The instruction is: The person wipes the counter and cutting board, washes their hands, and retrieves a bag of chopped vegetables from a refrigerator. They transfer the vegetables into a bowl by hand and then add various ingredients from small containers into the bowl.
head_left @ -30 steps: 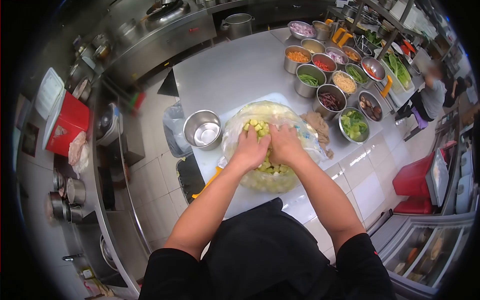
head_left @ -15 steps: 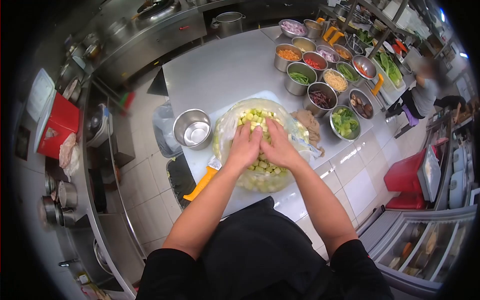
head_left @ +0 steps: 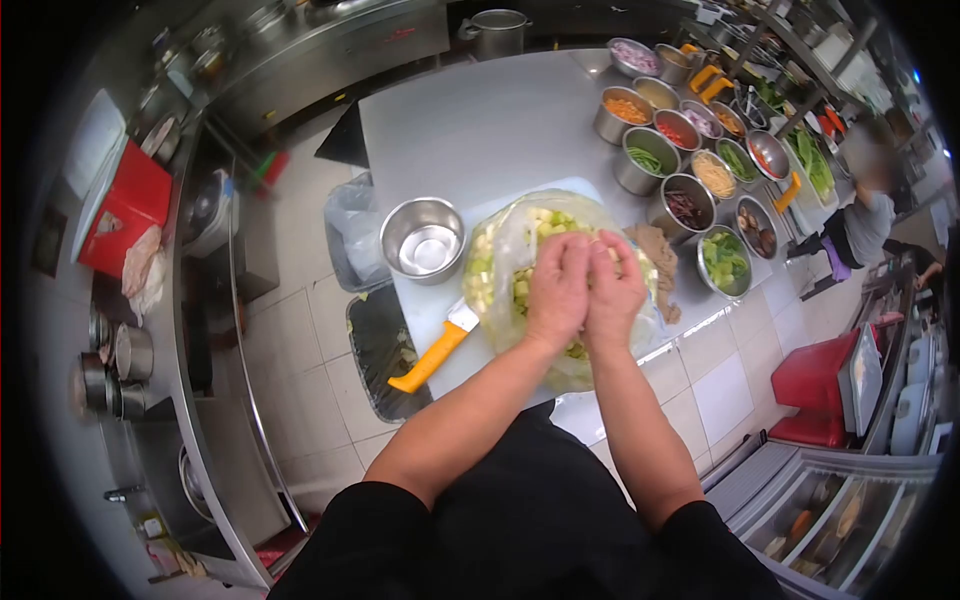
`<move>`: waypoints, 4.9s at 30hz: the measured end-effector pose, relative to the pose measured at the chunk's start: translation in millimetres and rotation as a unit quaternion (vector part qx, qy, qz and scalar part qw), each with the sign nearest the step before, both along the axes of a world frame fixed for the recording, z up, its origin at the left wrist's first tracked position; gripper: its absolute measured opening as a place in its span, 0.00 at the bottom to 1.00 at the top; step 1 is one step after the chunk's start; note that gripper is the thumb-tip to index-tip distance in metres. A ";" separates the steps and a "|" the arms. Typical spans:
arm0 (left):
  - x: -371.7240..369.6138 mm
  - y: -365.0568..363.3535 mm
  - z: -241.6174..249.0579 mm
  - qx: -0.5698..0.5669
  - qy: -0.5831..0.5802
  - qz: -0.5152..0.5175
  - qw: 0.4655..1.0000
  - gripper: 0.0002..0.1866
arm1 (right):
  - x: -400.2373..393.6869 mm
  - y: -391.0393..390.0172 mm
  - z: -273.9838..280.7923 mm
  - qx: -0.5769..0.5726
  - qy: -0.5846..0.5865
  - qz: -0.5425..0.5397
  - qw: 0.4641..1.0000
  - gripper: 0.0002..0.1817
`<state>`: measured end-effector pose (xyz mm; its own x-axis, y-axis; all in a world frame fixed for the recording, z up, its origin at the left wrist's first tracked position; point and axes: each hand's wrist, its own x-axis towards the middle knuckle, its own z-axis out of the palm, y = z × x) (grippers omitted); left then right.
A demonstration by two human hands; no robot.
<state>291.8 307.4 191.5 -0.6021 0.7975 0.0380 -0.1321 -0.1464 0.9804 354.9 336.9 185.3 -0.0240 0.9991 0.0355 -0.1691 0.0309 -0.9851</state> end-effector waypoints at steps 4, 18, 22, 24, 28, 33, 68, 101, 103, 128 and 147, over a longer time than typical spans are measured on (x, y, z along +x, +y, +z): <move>-16.1 -20.1 52.0 0.072 0.033 0.032 0.996 0.16 | -19.1 -18.2 54.2 0.070 0.068 0.024 0.995 0.14; -187.6 -39.0 -0.4 0.009 -0.004 0.178 0.984 0.12 | -197.3 -19.8 5.6 0.079 0.011 0.139 0.987 0.09; -202.9 -40.9 -13.7 -0.006 -0.014 0.119 0.993 0.15 | -196.6 -11.1 -5.9 0.109 -0.055 0.158 0.980 0.10; -207.6 -47.0 -3.5 -0.036 -0.025 0.079 0.996 0.18 | -192.6 -11.2 3.7 0.071 -0.092 0.167 0.979 0.12; -203.7 -61.8 25.9 -0.126 -0.079 0.023 0.989 0.22 | -191.5 -8.4 8.4 0.038 -0.095 0.165 0.981 0.13; -202.7 -76.3 29.5 -0.111 0.074 0.020 0.991 0.21 | -148.8 -23.6 80.4 0.090 0.109 0.208 0.968 0.13; -33.5 3.6 -8.1 -0.197 -0.109 -0.105 0.969 0.30 | -12.5 30.7 6.8 0.068 -0.585 0.297 0.751 0.52; -59.1 -21.9 88.9 0.108 -0.084 0.067 0.988 0.13 | -78.1 -22.9 89.1 0.046 0.126 0.037 0.990 0.12; -88.2 -33.6 98.3 0.130 -0.114 0.074 0.982 0.10 | -108.3 -32.1 94.2 0.043 0.125 0.073 0.988 0.12; -216.9 -78.5 29.8 -0.160 -0.044 -0.036 0.985 0.21 | -168.9 -13.1 37.1 0.054 -0.311 0.321 0.893 0.19; -208.5 -149.6 -27.5 -0.236 0.424 -0.001 0.874 0.27 | 31.4 23.5 24.7 0.216 -0.553 0.333 0.733 0.29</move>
